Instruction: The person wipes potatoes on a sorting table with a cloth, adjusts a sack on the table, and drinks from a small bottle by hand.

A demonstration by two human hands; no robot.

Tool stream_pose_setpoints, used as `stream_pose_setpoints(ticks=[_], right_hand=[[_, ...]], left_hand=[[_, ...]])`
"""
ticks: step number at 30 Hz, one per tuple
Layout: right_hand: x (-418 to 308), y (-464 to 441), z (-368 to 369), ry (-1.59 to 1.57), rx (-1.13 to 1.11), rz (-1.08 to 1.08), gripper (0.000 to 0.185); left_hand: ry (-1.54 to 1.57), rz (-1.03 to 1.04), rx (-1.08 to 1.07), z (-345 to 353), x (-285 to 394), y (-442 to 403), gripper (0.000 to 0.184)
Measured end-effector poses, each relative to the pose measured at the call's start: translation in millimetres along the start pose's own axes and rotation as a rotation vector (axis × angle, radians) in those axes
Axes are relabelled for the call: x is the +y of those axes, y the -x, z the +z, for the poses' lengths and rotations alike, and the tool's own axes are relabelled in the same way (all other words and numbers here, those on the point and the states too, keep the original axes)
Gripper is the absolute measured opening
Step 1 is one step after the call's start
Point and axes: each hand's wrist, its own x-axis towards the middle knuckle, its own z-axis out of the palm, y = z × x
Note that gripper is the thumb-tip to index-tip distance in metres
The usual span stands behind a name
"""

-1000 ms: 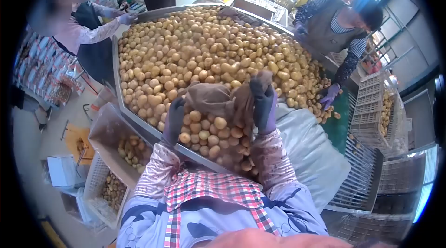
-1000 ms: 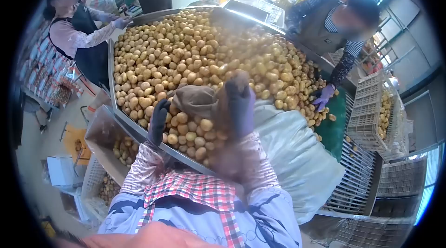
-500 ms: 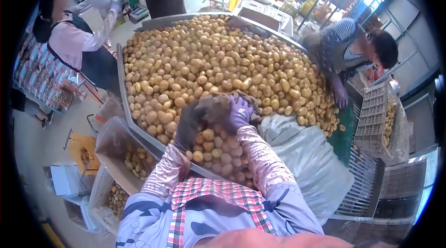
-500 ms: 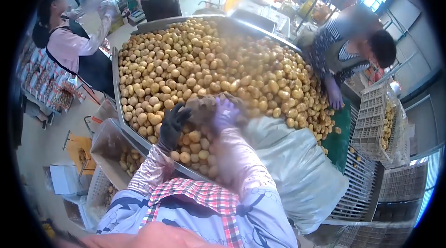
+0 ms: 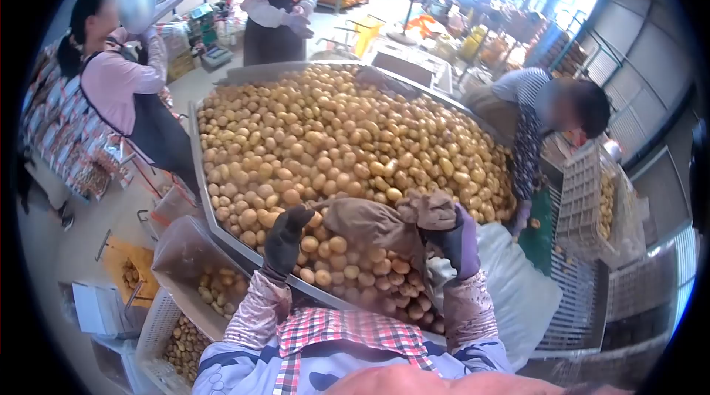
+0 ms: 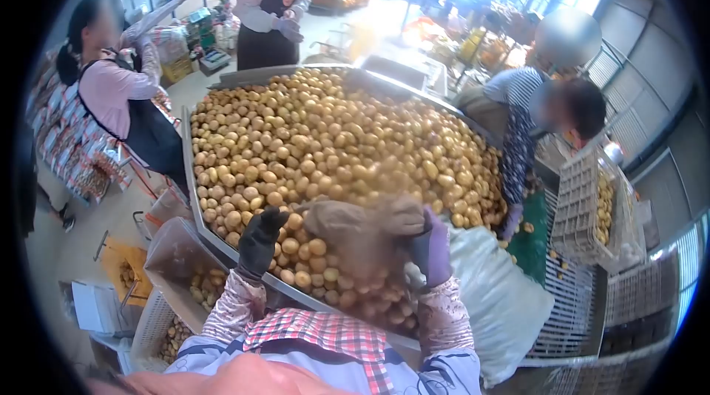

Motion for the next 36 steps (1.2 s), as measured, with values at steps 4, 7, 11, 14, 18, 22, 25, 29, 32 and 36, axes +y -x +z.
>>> stream_pose_setpoints(ticks=[4,7,11,14,18,22,25,29,32,36], right_hand=[[76,6,-22,-0.373,0.226,0.327,0.028],[112,22,-29,1.479,-0.162,-0.028,0.059],[62,13,10,1.573,-0.308,0.051,0.075],[63,0,38,1.514,-0.135,-0.397,0.070],[167,-28,17,1.601,-0.590,-0.098,0.060],[81,-30,80,0.962,-0.588,-0.140,0.055],[71,-28,105,0.050,-0.605,-0.079,0.055],[89,-45,143,-0.624,-0.653,0.386,0.053],[124,-36,168,-0.348,-0.554,0.291,0.038],[116,-9,180,-0.044,-0.646,0.104,0.033]], left_hand=[[0.074,0.020,-0.054,18,-16,-1,0.031],[0.551,-0.175,-0.109,21,-14,-3,0.037],[0.957,-0.263,-0.121,19,21,-3,0.061],[1.019,-0.029,-0.207,12,32,-6,0.073],[1.161,-0.078,-0.148,-12,47,-12,0.069],[1.285,-0.204,-0.008,-23,63,-20,0.064],[1.123,-0.193,0.029,-20,34,-28,0.062],[0.285,-0.025,0.109,7,16,-34,0.048],[0.122,0.147,0.333,26,-7,-36,0.037],[0.378,-0.244,0.560,19,-46,-32,0.027]])
